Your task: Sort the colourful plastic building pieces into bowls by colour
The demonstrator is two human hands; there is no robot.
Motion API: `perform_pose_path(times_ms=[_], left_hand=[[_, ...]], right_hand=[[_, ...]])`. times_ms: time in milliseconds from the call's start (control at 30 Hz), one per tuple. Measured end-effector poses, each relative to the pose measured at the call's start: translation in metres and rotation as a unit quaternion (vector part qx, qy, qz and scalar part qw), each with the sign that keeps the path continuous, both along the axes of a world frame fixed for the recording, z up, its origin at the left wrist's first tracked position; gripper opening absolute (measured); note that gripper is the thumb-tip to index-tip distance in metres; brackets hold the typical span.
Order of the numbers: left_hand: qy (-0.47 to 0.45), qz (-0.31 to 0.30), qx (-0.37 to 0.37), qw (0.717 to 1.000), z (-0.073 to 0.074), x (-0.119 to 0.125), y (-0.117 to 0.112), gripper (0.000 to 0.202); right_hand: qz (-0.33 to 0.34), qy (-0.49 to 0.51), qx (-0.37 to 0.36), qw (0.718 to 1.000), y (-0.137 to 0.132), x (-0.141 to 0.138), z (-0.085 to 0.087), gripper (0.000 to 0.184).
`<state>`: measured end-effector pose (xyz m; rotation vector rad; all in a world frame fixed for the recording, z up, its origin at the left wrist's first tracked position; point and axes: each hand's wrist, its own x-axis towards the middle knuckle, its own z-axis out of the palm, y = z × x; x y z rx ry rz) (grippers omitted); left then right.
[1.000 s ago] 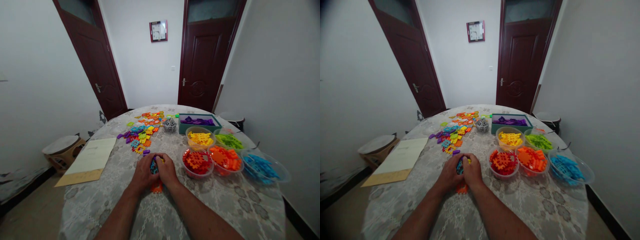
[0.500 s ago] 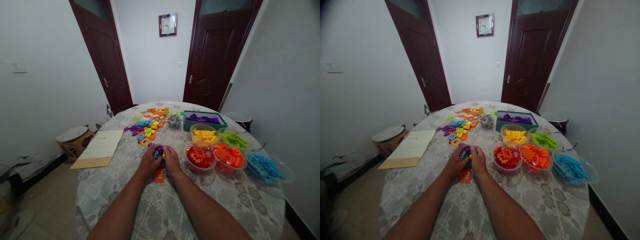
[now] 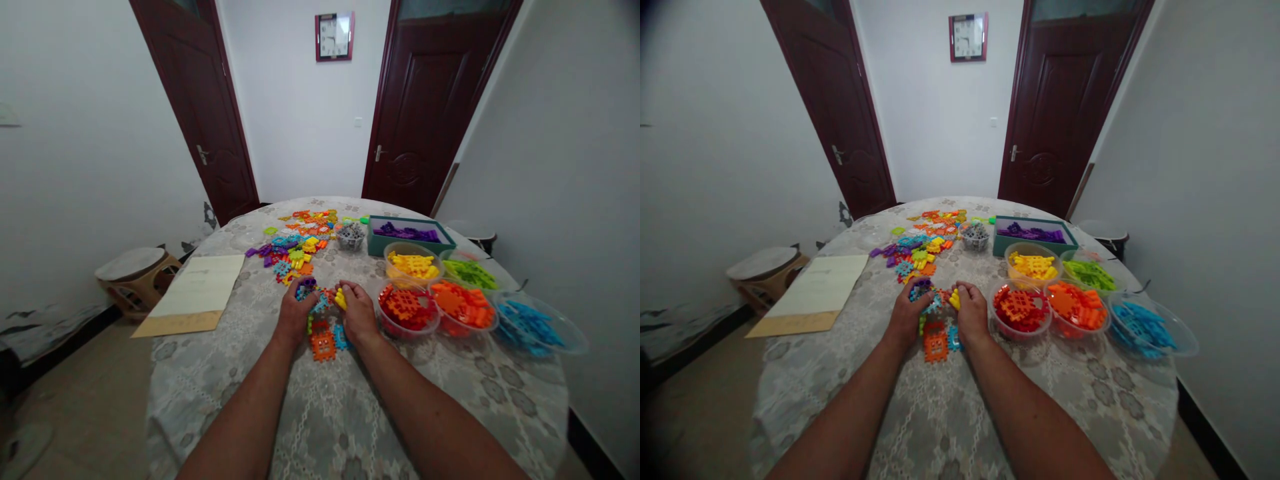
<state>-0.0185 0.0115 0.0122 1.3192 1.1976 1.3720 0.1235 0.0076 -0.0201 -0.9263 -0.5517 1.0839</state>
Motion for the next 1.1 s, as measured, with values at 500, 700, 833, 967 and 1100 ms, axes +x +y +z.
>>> perform_pose_path(times_ms=[500,700,833,967,1100], left_hand=[[-0.354,-0.047,-0.149,0.922,0.001,-0.005,0.009,0.045],[-0.39,-0.041,-0.164,0.905,0.003,-0.007,0.011,0.044],[-0.425,-0.054,-0.164,0.889,0.005,-0.008,0.011,0.045],[-0.438,-0.073,-0.156,0.882,0.002,-0.008,0.012,0.047],[-0.445,-0.09,-0.154,0.878,-0.003,-0.006,0.013,0.049]], right_hand=[[0.028,-0.298,0.019,0.954,-0.031,-0.011,0.035,0.029],[0.074,-0.331,0.007,0.941,-0.042,0.015,0.074,0.045],[-0.063,-0.525,0.031,0.848,-0.03,0.069,0.101,0.052],[-0.198,-0.686,0.017,0.7,-0.003,0.135,0.107,0.05],[-0.234,-0.731,-0.013,0.641,0.016,0.175,0.098,0.052]])
